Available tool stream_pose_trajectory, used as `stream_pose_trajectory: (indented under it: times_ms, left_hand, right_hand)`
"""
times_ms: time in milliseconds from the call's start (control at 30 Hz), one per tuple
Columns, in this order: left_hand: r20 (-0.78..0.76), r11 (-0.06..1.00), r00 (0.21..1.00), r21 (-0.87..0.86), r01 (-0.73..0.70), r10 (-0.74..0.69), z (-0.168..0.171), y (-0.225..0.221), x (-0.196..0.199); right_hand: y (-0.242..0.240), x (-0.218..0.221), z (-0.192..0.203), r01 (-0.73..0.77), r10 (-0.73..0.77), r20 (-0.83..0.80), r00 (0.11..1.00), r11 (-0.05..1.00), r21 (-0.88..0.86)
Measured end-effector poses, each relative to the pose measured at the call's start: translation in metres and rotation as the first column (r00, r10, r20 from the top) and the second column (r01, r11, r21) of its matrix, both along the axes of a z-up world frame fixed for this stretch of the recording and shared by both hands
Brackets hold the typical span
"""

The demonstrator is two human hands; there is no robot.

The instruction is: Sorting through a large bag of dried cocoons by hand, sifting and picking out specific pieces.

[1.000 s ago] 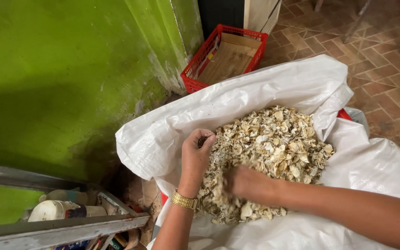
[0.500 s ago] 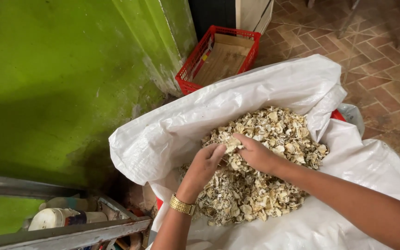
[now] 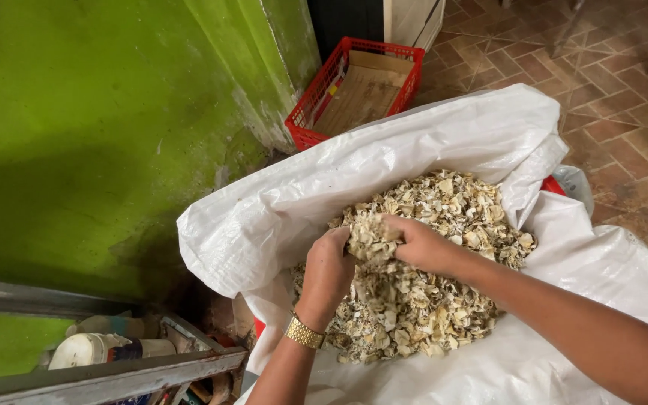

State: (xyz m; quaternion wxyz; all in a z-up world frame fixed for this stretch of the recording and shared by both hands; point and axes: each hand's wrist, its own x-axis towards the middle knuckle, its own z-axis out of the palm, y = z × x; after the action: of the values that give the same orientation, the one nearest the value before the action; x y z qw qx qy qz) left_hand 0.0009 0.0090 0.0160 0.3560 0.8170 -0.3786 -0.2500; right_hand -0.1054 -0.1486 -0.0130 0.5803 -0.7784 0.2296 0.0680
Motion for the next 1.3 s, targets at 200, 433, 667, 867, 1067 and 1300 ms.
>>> stream_pose_trajectory:
  times_ms: [200, 433, 667, 867, 1067, 1300]
  left_hand:
    - [0.338, 0.996, 0.937, 0.053, 0.073, -0.087, -0.054, 0.001, 0.013]
    - [0.387, 1.0, 0.922, -0.001, 0.013, -0.011, -0.062, 0.002, 0.023]
    - [0.559, 0.967, 0.79, -0.13, -0.217, 0.252, -0.045, 0.006, 0.031]
    - [0.675, 0.972, 0.702, -0.114, -0.206, 0.228, -0.039, 0.014, 0.022]
    - [0.611, 0.983, 0.776, -0.023, -0.181, 0.157, -0.041, 0.014, 0.026]
    - [0.587, 0.991, 0.805, 0.034, -0.132, 0.088, -0.049, 0.015, 0.027]
  right_hand:
    - [-0.017, -0.004, -0.036, -0.045, 0.078, 0.221, 0.972, 0.988, -0.148]
    - [0.001, -0.002, -0.022, -0.108, 0.199, 0.304, 0.932, 0.951, -0.291]
    - [0.086, 0.001, 0.007, -0.27, 0.352, 0.161, 0.922, 0.883, -0.384]
    - [0.091, 0.002, -0.072, -0.514, 0.846, -0.036, 0.532, 0.289, -0.808]
    - [0.094, -0.001, -0.024, -0.52, 0.536, -0.079, 0.84, 0.756, -0.398]
    - [0.068, 0.006, -0.053, -0.325, 0.357, 0.132, 0.925, 0.921, -0.215]
